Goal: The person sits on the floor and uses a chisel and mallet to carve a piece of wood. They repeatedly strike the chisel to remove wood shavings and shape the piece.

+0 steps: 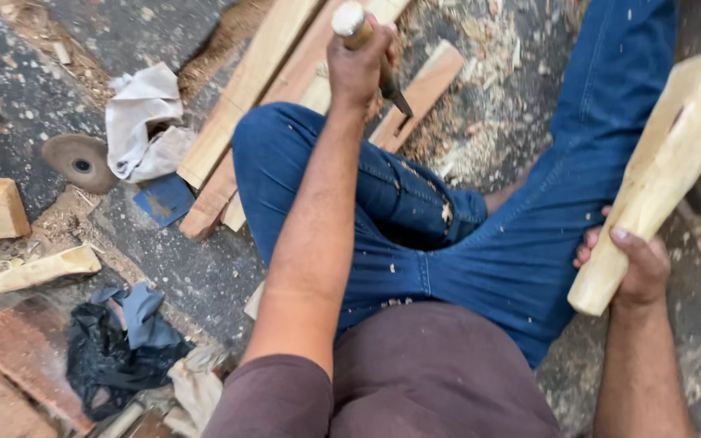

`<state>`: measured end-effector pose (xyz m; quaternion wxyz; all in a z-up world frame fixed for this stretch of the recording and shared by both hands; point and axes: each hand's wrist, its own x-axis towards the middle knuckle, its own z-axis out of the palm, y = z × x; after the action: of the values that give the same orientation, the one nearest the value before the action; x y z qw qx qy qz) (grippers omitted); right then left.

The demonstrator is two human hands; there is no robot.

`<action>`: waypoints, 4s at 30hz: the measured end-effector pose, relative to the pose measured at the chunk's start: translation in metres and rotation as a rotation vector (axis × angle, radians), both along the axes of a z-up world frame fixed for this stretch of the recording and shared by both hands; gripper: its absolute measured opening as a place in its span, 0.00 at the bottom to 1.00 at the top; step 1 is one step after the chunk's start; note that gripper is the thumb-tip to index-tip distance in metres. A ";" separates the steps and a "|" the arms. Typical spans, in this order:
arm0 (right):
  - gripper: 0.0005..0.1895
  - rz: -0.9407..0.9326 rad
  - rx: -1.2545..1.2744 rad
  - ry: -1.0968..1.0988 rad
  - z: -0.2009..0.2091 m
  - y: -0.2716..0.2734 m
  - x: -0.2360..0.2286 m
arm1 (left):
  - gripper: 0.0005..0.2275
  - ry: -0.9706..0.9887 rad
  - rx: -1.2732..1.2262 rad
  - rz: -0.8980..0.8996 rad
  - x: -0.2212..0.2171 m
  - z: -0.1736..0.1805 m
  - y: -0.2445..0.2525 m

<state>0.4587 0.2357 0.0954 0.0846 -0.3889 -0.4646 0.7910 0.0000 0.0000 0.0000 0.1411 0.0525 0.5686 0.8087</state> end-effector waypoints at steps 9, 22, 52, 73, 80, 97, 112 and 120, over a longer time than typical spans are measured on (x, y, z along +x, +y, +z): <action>0.28 -0.029 0.071 -0.053 0.015 -0.008 -0.016 | 0.09 -0.020 0.021 -0.127 -0.004 0.021 -0.002; 0.21 0.217 0.569 0.073 0.103 -0.067 -0.073 | 0.08 0.080 -0.070 -0.243 0.046 0.055 -0.014; 0.40 0.970 1.402 -0.567 0.183 -0.110 -0.214 | 0.17 0.254 -0.173 -0.360 0.085 0.031 -0.022; 0.39 0.662 1.503 0.194 0.218 -0.131 -0.205 | 0.20 0.527 -0.314 -0.402 0.059 0.027 0.020; 0.32 1.075 1.366 -0.501 0.157 -0.099 -0.232 | 0.26 0.367 -0.318 -0.378 0.094 0.030 -0.018; 0.39 1.091 1.523 -0.416 0.163 -0.098 -0.231 | 0.18 0.447 -0.455 -0.455 0.080 0.017 -0.033; 0.35 0.567 1.518 0.581 0.205 -0.124 -0.191 | 0.09 0.394 -0.214 -0.398 0.076 0.025 -0.012; 0.41 0.812 1.065 -0.747 0.123 -0.035 -0.140 | 0.19 0.236 -0.423 -0.548 0.076 0.082 -0.022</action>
<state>0.3192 0.2006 0.2185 -0.1994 -0.3359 -0.8872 0.2455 0.0759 -0.0221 0.0818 0.2939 0.2655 0.7003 0.5939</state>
